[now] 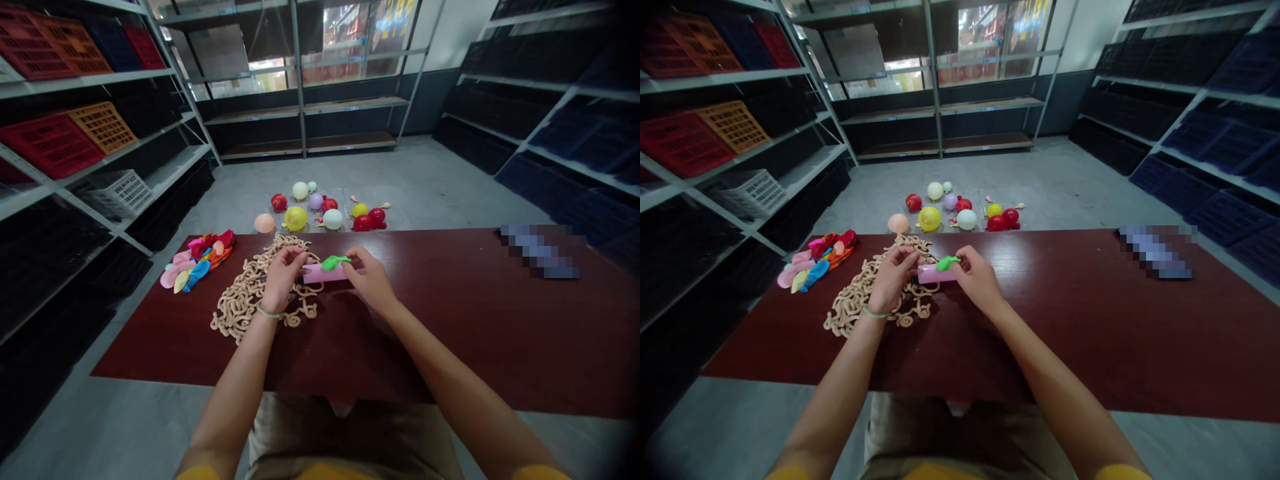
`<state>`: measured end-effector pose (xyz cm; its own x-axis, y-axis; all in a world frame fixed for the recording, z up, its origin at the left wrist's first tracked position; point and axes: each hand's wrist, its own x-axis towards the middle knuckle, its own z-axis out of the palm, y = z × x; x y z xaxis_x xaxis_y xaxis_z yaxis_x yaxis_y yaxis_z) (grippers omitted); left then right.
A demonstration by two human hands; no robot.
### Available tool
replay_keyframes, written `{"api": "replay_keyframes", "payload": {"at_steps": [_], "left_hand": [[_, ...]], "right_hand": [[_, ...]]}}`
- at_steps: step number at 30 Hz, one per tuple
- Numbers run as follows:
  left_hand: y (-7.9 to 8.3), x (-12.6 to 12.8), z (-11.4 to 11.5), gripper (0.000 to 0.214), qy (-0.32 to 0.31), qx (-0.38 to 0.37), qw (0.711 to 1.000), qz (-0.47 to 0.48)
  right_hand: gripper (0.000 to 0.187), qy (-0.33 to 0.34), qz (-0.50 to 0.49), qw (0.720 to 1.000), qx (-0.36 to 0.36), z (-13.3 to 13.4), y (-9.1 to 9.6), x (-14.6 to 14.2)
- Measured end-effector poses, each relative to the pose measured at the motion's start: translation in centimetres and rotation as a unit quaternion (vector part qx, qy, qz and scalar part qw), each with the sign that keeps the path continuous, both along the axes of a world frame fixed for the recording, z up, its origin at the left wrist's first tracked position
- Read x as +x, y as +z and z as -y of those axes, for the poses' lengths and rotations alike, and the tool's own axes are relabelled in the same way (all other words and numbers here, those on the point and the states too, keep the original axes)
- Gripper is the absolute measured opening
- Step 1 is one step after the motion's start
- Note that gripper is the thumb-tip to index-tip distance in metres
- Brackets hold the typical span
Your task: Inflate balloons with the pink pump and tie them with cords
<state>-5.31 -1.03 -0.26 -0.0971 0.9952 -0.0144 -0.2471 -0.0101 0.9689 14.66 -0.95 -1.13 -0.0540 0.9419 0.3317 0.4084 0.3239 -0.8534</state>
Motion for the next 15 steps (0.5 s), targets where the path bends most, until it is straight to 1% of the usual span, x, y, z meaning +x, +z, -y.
{"api": "replay_keyframes", "payload": {"at_steps": [1, 3, 5, 6, 7, 8, 9, 12, 15], "left_hand": [[0.0, 0.1, 0.1, 0.028, -0.030, -0.016, 0.999, -0.005], [0.0, 0.5, 0.5, 0.031, -0.118, -0.055, 0.991, -0.005], [-0.2, 1.2, 1.0, 0.036, -0.219, -0.098, 0.971, 0.010], [-0.3, 1.6, 1.3, 0.038, -0.256, -0.117, 0.959, 0.024], [-0.5, 2.0, 1.5, 0.041, -0.277, -0.130, 0.951, 0.043], [-0.5, 2.5, 1.7, 0.043, -0.281, -0.136, 0.948, 0.066], [-0.6, 2.9, 1.9, 0.045, -0.272, -0.135, 0.948, 0.093], [-0.4, 3.7, 2.1, 0.049, -0.204, -0.100, 0.958, 0.175], [0.3, 3.9, 2.2, 0.043, -0.134, -0.046, 0.969, 0.203]], "right_hand": [[0.009, 0.000, 0.011, 1.000, 0.002, 0.0, 0.2, 0.2], [0.009, 0.008, 0.040, 0.999, 0.013, -0.1, 0.6, 0.4], [0.008, 0.023, 0.069, 0.997, 0.035, 0.0, 1.0, 0.6], [0.008, 0.032, 0.079, 0.995, 0.050, 0.1, 1.2, 0.7], [0.009, 0.041, 0.087, 0.993, 0.065, 0.2, 1.4, 0.6], [0.010, 0.048, 0.094, 0.991, 0.079, 0.4, 1.6, 0.6], [0.011, 0.053, 0.101, 0.989, 0.093, 0.6, 1.7, 0.5], [0.013, 0.063, 0.129, 0.982, 0.124, 1.2, 1.9, 0.2], [0.013, 0.060, 0.142, 0.981, 0.116, 1.7, 1.8, -0.4]]}}
